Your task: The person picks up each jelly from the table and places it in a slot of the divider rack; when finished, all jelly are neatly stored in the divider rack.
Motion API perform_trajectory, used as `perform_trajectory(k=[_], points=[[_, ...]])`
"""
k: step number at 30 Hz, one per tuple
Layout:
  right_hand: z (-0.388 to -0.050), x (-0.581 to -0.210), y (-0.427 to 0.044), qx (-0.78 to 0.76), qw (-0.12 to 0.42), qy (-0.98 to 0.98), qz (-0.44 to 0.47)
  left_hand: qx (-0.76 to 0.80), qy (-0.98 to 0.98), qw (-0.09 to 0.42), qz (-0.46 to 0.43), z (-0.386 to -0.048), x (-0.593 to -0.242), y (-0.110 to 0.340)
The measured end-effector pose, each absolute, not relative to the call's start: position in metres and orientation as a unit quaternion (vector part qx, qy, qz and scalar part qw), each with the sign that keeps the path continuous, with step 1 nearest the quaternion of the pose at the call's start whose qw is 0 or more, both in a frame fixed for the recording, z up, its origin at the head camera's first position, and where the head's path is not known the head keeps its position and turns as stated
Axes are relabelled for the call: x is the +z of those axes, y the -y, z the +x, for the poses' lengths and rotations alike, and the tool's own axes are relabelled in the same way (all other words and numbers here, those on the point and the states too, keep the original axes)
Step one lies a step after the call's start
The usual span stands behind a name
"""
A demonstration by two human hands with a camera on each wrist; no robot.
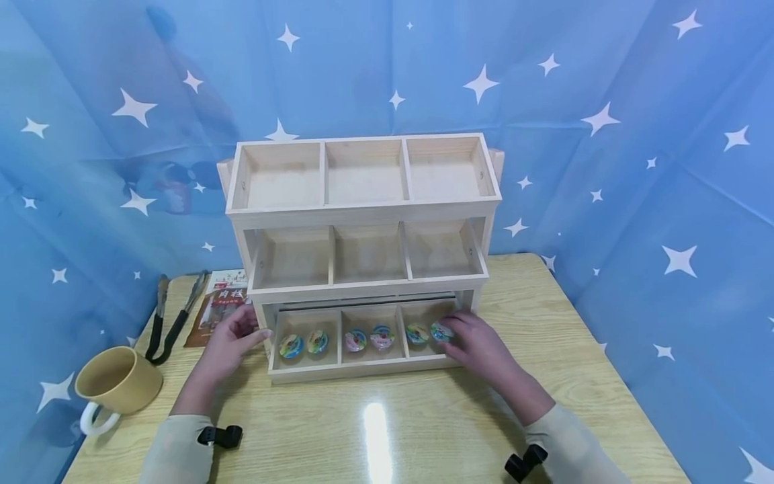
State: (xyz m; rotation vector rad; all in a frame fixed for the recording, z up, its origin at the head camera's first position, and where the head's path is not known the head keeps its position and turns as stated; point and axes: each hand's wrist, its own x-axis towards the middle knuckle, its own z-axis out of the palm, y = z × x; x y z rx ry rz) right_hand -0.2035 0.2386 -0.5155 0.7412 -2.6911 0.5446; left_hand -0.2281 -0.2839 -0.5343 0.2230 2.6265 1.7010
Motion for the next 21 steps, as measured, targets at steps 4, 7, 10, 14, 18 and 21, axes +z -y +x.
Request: perform_trajectory(k=[4, 7, 10, 14, 18, 21], points=[[-0.203, -0.511, -0.235, 0.180, 0.134, 0.944, 0.244, 0.546, -0.834, 0.004, 0.073, -0.228, -0.535, 0.284], [-0.202, -0.507, -0.232, 0.182, 0.128, 0.946, 0.237, 0.549, -0.833, 0.004, 0.074, -0.228, -0.536, 0.284], [-0.203, -0.506, -0.230, 0.181, 0.127, 0.947, 0.234, 0.550, -0.832, 0.004, 0.076, -0.229, -0.536, 0.284], [-0.204, -0.508, -0.229, 0.176, 0.130, 0.948, 0.233, 0.548, -0.833, 0.004, 0.075, -0.229, -0.536, 0.284], [-0.207, -0.510, -0.226, 0.168, 0.133, 0.950, 0.228, 0.544, -0.836, 0.004, 0.068, -0.228, -0.534, 0.284], [-0.208, -0.511, -0.225, 0.166, 0.136, 0.951, 0.224, 0.546, -0.835, 0.004, 0.067, -0.228, -0.534, 0.283]])
